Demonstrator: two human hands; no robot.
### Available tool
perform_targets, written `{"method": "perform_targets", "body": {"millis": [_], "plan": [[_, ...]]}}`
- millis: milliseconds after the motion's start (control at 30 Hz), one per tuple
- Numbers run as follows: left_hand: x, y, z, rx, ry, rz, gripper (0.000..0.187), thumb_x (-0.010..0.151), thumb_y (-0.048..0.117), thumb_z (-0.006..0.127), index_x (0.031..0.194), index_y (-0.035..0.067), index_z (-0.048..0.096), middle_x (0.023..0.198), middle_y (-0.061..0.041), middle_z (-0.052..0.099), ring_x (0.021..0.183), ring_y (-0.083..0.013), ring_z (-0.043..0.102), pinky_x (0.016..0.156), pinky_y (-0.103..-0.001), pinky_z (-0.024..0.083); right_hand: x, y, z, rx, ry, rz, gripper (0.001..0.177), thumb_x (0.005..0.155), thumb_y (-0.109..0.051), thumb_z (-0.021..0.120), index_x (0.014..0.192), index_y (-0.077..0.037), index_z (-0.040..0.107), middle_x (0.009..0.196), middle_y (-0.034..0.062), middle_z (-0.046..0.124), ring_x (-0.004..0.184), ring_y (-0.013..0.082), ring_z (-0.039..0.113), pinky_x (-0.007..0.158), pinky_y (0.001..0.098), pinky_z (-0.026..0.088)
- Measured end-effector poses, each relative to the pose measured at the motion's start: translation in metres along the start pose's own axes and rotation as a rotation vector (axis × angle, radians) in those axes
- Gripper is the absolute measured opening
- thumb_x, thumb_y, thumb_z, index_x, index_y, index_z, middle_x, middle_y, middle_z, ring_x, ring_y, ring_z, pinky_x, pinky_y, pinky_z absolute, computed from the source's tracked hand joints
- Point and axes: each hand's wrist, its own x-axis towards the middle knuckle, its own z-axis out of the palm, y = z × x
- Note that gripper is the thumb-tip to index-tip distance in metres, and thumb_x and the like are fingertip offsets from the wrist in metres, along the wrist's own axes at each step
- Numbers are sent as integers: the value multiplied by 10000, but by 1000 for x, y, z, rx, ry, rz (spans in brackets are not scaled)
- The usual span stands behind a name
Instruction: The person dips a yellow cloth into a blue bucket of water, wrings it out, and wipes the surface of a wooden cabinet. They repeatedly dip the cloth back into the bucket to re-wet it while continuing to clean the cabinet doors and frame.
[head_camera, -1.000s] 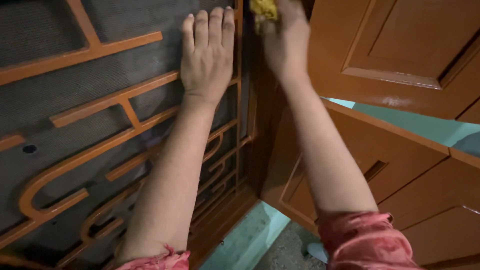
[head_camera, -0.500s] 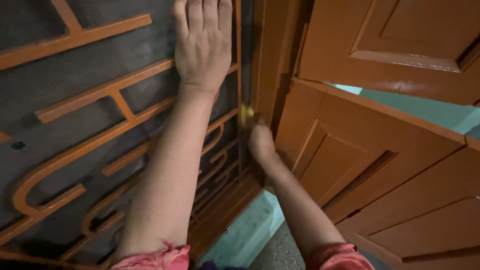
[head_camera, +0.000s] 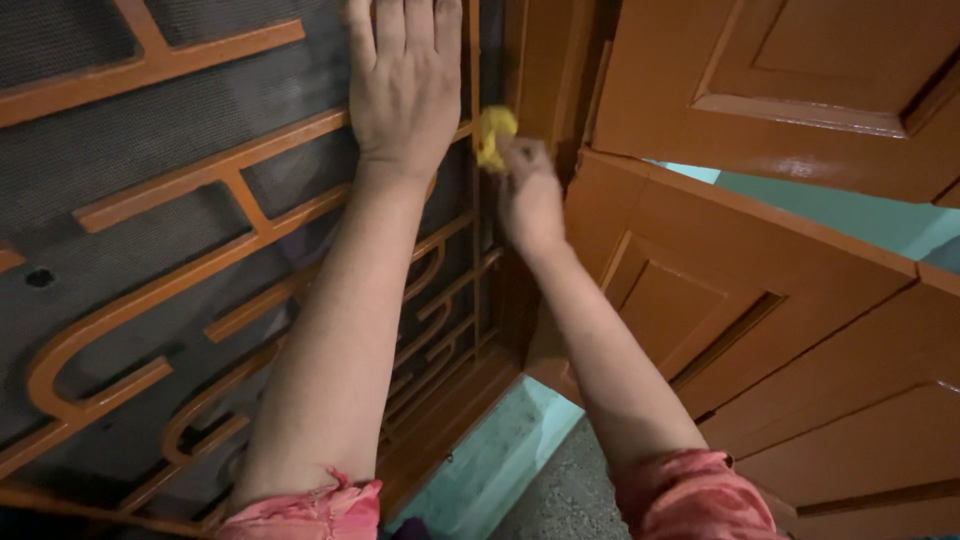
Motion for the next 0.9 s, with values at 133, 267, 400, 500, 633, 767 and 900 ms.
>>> {"method": "perform_targets", "body": {"millis": [133, 267, 400, 500, 633, 767, 900], "plan": [[1, 0, 3, -20, -5, 4, 428, 1028, 111, 539, 1436, -8, 490, 1282, -161, 529, 1319, -331, 476, 1259, -536, 251, -51, 41, 43, -38, -211, 156, 371, 941, 89, 531, 1281, 0, 649, 1216, 260, 666, 920, 350, 739, 766, 370, 636], [-2, 1, 7, 7, 28, 1, 419, 1042, 129, 549, 1433, -5, 484, 1295, -163, 529, 1311, -336, 476, 1229, -549, 258, -96, 73, 63, -383, -782, 469, 215, 946, -3, 571, 1110, 8, 709, 1019, 227, 757, 889, 331, 771, 785, 396, 632], [-4, 2, 13, 22, 25, -9, 416, 1031, 102, 539, 1429, -5, 486, 1293, -169, 531, 1312, -344, 475, 1225, -548, 268, -74, 51, 31, -471, -716, 285, 275, 910, -267, 714, 980, -5, 755, 949, 226, 732, 886, 368, 722, 783, 455, 601], [-6, 4, 19, -18, 39, -13, 409, 1032, 95, 536, 1424, -10, 491, 1292, -165, 540, 1304, -336, 480, 1234, -527, 283, -20, 15, -24, -543, -529, 268, 378, 810, -198, 768, 1119, 10, 705, 1054, 239, 731, 920, 369, 729, 805, 442, 604], [-9, 3, 24, -101, -11, -18, 330, 1046, 89, 546, 1368, 20, 521, 1263, -157, 570, 1270, -329, 504, 1185, -514, 319, 48, -23, -77, -500, 75, -172, 548, 911, -14, 695, 1422, -209, 667, 1278, 203, 622, 1015, 356, 687, 846, 430, 599], [-7, 3, 20, -73, 33, -29, 302, 1034, 98, 542, 1330, 39, 546, 1236, -143, 585, 1251, -310, 512, 1156, -493, 326, 75, -19, -63, -532, 83, -293, 698, 836, 12, 660, 1500, -190, 585, 1329, 201, 601, 993, 343, 694, 800, 419, 604], [-3, 2, 16, -17, 160, -41, 307, 1008, 149, 535, 1303, 65, 556, 1262, -114, 595, 1242, -272, 523, 1164, -468, 317, 39, 10, -10, -670, -110, -219, 715, 805, -8, 622, 1503, -129, 524, 1378, 292, 520, 895, 364, 685, 673, 412, 604]]}}
